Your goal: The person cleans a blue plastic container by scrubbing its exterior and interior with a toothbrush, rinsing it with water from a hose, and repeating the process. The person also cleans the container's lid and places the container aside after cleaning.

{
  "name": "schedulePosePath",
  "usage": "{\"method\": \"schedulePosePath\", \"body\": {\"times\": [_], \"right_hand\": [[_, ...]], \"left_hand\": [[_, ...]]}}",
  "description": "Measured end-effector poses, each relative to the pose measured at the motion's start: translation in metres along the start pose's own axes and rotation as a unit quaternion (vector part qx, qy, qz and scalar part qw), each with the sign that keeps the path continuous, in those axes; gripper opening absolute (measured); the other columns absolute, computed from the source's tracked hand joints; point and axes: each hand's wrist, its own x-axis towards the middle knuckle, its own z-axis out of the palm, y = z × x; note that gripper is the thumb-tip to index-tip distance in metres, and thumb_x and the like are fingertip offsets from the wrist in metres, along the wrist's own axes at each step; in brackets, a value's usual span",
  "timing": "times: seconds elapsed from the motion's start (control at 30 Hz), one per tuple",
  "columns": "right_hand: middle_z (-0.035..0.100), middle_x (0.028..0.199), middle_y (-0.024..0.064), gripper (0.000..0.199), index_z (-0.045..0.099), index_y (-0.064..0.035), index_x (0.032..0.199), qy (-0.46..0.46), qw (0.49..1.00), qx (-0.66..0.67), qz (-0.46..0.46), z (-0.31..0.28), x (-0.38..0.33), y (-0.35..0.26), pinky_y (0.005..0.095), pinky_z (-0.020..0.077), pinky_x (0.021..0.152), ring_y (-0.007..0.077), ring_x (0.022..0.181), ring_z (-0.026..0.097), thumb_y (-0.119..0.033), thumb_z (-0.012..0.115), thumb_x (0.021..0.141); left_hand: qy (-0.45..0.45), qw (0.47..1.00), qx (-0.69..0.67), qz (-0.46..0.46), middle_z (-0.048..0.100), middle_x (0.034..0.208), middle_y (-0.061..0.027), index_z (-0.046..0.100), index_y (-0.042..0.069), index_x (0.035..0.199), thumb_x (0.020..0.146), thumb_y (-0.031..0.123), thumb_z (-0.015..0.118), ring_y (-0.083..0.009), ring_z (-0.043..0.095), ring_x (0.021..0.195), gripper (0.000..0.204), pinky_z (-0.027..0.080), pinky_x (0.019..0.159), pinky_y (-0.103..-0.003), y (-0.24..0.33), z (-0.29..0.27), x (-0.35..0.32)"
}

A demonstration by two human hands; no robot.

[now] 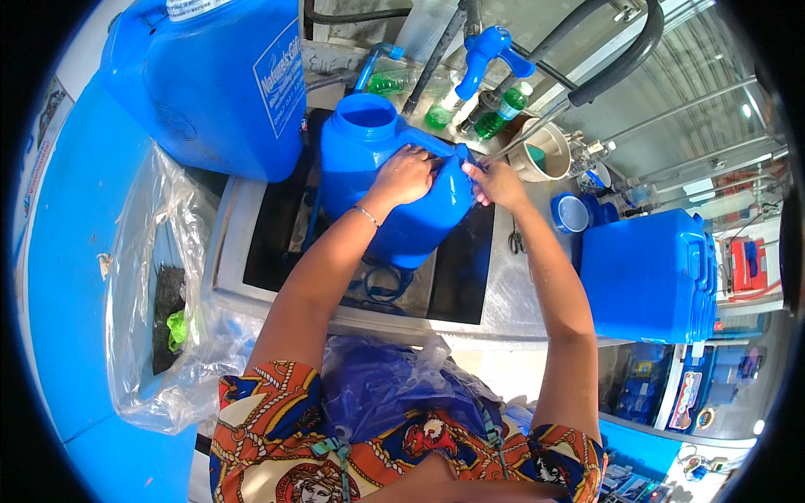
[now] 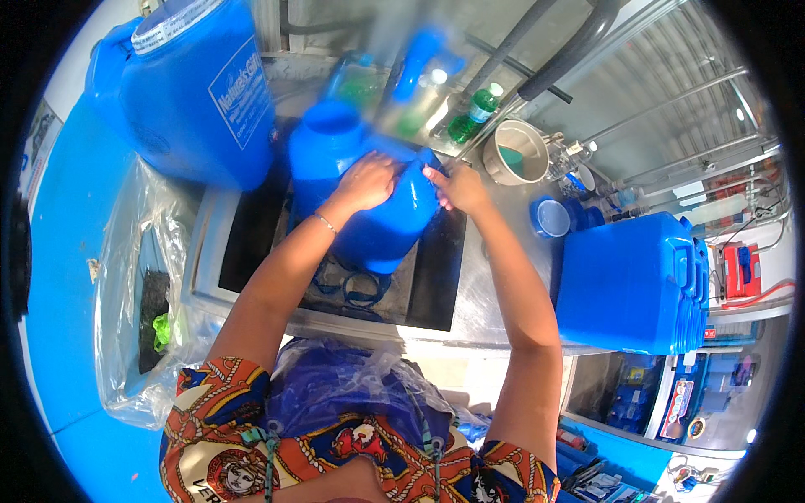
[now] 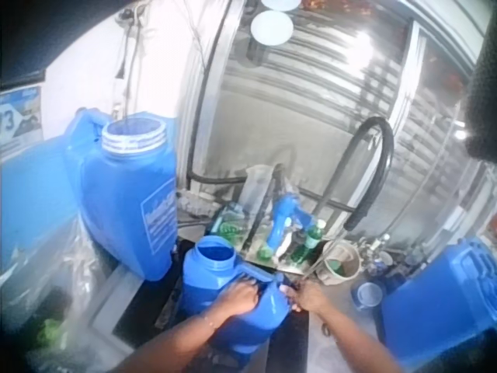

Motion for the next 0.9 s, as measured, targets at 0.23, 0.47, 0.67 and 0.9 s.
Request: {"method": "schedulePosePath", "body": {"times": [0.23, 0.47, 0.67, 0.9], "right_hand": [[0.068, 0.095, 0.0125, 0.039, 0.062, -0.0012, 0.112, 0.071, 0.958, 0.034, -0.276, 0.006, -0.008, -0.002, 0.0351, 0.0513, 0.081, 0.0229, 0.09, 0.066, -0.017, 0.078, 0.079], [0.067, 0.095, 0.0146, 0.036, 0.062, -0.0036, 0.11, 0.129, 0.885, -0.134, -0.427, 0.002, -0.014, -0.002, 0.0358, 0.0523, 0.076, 0.0254, 0.084, 0.067, -0.013, 0.076, 0.079], [0.063, 0.105, 0.0117, 0.033, 0.06, -0.0041, 0.111, 0.109, 0.959, -0.08, -0.247, -0.003, -0.004, -0.001, 0.0317, 0.0511, 0.079, 0.0198, 0.087, 0.064, 0.0, 0.067, 0.079], [0.061, 0.099, 0.0139, 0.037, 0.05, -0.0005, 0.124, 0.012, 0.893, 0.416, -0.175, -0.005, 0.019, -0.03, 0.0327, 0.0536, 0.073, 0.0243, 0.083, 0.065, 0.004, 0.047, 0.087]], "left_hand": [[-0.102, 0.994, 0.03, -0.017, 0.063, 0.116, -0.016, 0.064, 0.011, 0.12, 0.085, 0.018, 0.051, -0.0303, 0.055, 0.116, 0.038, 0.037, 0.106, -0.047, -0.001, -0.01, -0.001], [-0.007, 1.0, -0.011, 0.015, 0.064, 0.103, -0.0166, 0.067, 0.006, 0.105, 0.083, 0.013, 0.052, -0.0334, 0.059, 0.106, 0.028, 0.04, 0.104, -0.048, -0.004, -0.007, -0.004], [-0.016, 0.999, -0.023, 0.02, 0.063, 0.106, -0.0158, 0.066, 0.006, 0.104, 0.083, 0.014, 0.053, -0.0333, 0.058, 0.107, 0.026, 0.041, 0.103, -0.047, -0.006, -0.007, -0.005], [-0.023, 0.98, -0.18, -0.085, 0.065, 0.1, -0.0166, 0.065, 0.005, 0.097, 0.079, 0.013, 0.058, -0.0359, 0.061, 0.098, 0.021, 0.048, 0.085, -0.045, -0.006, -0.015, -0.008]]}}
